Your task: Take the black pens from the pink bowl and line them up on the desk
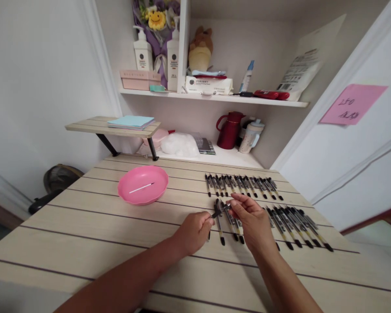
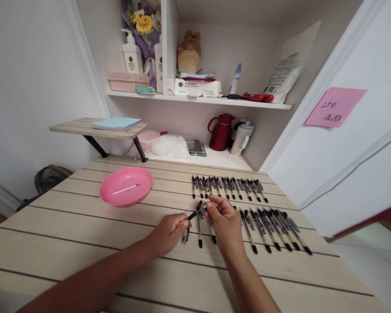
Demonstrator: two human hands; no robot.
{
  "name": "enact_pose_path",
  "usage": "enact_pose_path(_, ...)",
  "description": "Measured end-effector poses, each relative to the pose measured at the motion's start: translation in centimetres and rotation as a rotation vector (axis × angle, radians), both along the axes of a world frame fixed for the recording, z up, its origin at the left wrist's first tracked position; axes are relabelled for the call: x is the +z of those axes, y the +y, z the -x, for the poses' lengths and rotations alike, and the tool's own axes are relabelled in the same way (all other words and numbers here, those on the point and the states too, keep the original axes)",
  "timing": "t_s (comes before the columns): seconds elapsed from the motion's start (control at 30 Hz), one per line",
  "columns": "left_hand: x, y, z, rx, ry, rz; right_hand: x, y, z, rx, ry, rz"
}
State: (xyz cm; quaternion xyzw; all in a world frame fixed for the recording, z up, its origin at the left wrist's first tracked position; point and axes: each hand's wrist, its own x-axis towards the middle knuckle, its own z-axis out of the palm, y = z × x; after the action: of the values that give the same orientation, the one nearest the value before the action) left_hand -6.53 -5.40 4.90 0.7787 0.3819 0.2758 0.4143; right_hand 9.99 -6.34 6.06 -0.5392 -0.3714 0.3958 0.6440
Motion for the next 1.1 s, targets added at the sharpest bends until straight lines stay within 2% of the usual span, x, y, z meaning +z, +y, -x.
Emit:
enact_pose_path(0.17,-0.2,0.1,0.0,-0.012,-0.009,-0.002,-0.5,-0.2,0.4,0.088,0.002,-0.006)
enact_pose_path(0.37,-0.5,0.0,-0.1,-0.001,-0.031,0.028,-0.4,-0.6,1.0,0.066,-0.009,-0.028)
enact_pose_path(0.57,0.0,-0.2,0.0,0.006,-0.047,-0.027,-0.6,-0.6,1.4,0.003,-0.048,-0.053)
enact_pose_path(0.73,0.2,-0.2,0.2,0.006,-0.043,-0.030,-0.5,-0.8,1.6,0.033,-0.066,-0.057)
enact_pose_path(0.87,0.1,-0.1,0.2,-0.001,-0.060,-0.004,-0.2,-1.1,1.4,0.095,0.049,-0.059)
enact_pose_path(1.1,0.4,-0.5,0.2,-0.053,-0.133,0.003,-0.5,-1.2,0.4,0.308,0.324,0.064)
